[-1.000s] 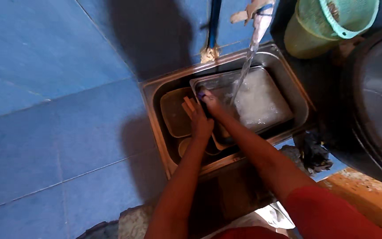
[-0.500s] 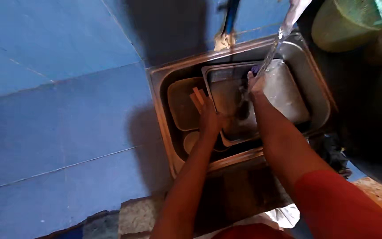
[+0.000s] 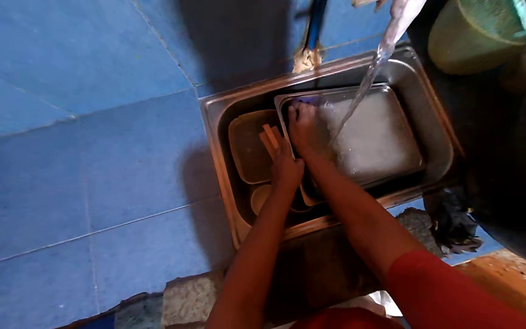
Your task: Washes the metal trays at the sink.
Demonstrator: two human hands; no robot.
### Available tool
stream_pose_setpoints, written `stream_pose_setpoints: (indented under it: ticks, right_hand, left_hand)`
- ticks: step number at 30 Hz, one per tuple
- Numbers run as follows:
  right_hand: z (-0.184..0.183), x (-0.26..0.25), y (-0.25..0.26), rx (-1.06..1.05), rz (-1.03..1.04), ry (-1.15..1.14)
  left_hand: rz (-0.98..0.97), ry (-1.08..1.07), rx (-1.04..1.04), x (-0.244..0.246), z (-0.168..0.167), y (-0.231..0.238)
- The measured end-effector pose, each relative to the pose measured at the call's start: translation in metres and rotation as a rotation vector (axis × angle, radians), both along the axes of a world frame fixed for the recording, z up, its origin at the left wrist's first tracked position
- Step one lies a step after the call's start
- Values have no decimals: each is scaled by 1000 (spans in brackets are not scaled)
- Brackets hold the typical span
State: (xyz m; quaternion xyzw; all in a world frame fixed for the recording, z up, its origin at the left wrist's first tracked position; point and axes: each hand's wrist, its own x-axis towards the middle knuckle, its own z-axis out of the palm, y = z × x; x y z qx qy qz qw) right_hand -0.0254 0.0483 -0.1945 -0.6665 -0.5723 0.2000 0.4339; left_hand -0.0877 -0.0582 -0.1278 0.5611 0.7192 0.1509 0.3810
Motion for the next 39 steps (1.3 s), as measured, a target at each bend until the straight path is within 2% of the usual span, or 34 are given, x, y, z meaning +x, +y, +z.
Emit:
stream_pose_setpoints:
  ticks: [3, 4, 6, 10, 13, 21, 24, 26, 29, 31, 33, 37, 39]
  right_hand:
    - [-8, 18, 8, 102, 126, 10]
    - [-7, 30, 10, 71, 121, 23]
    - [0, 54, 13, -41, 32, 131]
    - [-23, 97, 36, -1, -101, 344]
    - [-25, 118, 48, -88, -264, 402]
    - [-11, 149, 56, -340, -528, 136]
    - [-13, 124, 55, -427, -466, -39]
    - [9, 100, 43, -587, -330, -144]
    - [10, 62, 22, -384, -331, -212]
    - [26, 44, 7, -332, -254, -68]
    - [11, 28, 12, -122, -277, 212]
    - [-7, -6, 13, 195, -113, 637]
    - [-5, -12, 13, 182, -23, 808]
  left_hand:
    - [1, -8, -2, -1, -1, -1]
    - [0, -12, 3, -1, -1, -1]
    - [6, -34, 19, -2, -1, -2]
    - [10, -40, 17, -2, -1, -2]
    - [8, -44, 19, -3, -2, -3]
    - [1, -8, -7, -1, -3, -4]
    - [8, -12, -15, 0, -2, -6]
    - [2, -18, -29, 1, 1, -5]
    - [5, -14, -22, 0, -1, -5]
    - [17, -32, -12, -1, -2, -6]
    - [23, -63, 5, -3, -6, -6]
    - [12, -121, 9, -8, -10, -7]
    - [4, -151, -14, -12, -8, -8]
